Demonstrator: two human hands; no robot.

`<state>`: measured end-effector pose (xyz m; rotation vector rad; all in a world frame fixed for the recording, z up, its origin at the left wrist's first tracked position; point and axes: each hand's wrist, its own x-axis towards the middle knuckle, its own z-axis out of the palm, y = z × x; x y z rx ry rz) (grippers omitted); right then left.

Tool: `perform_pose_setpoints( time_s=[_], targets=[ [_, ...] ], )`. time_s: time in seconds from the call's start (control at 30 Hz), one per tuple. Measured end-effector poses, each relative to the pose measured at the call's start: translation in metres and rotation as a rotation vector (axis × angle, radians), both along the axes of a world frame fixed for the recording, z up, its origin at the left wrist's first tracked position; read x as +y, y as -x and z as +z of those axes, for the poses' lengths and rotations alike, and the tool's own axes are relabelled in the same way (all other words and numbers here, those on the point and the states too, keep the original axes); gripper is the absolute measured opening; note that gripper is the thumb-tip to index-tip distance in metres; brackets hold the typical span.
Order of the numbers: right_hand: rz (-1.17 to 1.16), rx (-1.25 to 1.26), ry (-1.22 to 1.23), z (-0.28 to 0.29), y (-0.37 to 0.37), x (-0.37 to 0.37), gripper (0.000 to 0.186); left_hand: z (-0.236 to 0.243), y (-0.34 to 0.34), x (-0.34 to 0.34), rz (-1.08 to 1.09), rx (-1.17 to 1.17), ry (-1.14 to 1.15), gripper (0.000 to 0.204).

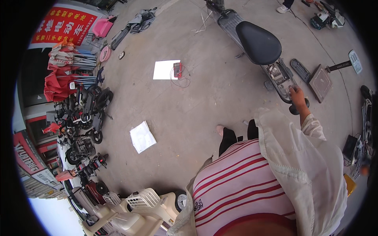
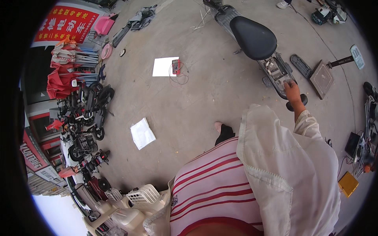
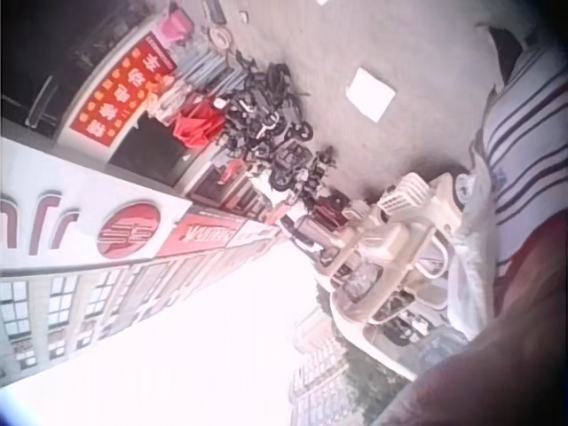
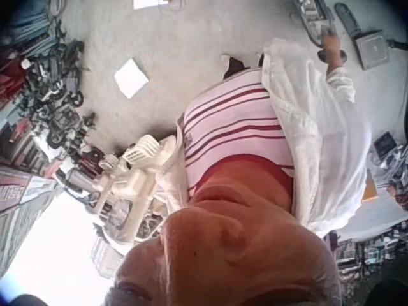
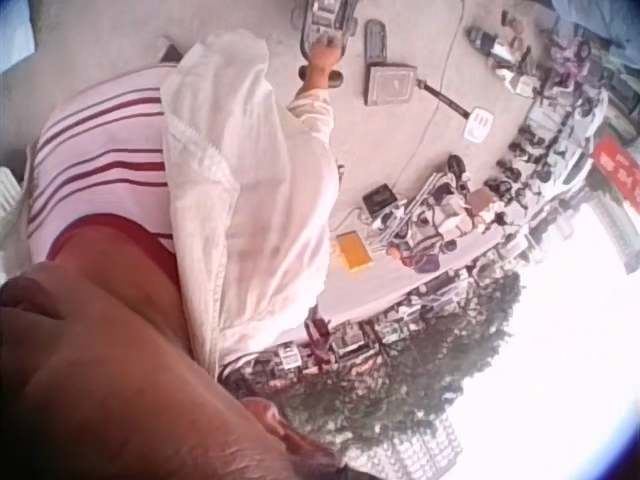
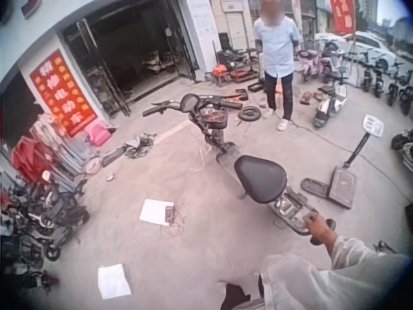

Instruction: The person repairs an electric scooter by testing the electrical system with a multimeter, adjusting the handlebars, and using a screwdriver to remove and reattach panels. They also inspect wiring under the seat and manipulate components on the scooter's frame.

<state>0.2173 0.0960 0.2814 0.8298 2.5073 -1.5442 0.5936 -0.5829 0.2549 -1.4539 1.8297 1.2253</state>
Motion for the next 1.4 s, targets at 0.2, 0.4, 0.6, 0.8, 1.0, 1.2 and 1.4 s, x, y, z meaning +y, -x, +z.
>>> perform_pose_setpoints(
  time_s=[0.2, 0.4, 0.6, 0.8, 1.0, 1.2, 1.4],
  targets=[
    [-0.098, -0.033, -0.014, 0.010, 0.001, -0.076, 0.023, 0.033, 0.285, -0.124, -0.132, 0.297, 0.163, 0.031],
    [-0.122, 0.158, 0.010, -0.034, 0.087, -0.139, 0.022, 0.012, 0.484, -0.127, -0.540, 0.188, 0.171, 0.032],
    [0.249, 0.033, -0.022, -0.148, 0.196, -0.210, 0.022, -0.118, 0.624, -0.134, -1.061, -0.047, 0.199, 0.036],
    [0.120, -0.186, 0.068, -0.343, 0.225, -0.242, 0.022, -0.274, 0.767, -0.118, -1.316, -0.130, 0.409, 0.053],
    [-0.034, -0.307, 0.028, -0.543, 0.189, -0.236, 0.020, -0.444, 0.896, -0.117, -1.463, -0.054, 0.610, 0.057],
    [-0.140, -0.327, 0.207, -0.634, 0.223, -0.264, 0.020, -0.554, 0.982, -0.142, -1.487, 0.036, 0.645, 0.054],
    [-0.003, -0.169, 0.239, -0.705, 0.316, -0.282, 0.020, -0.624, 1.015, -0.160, -1.274, 0.277, 0.605, 0.082]
  ],
)
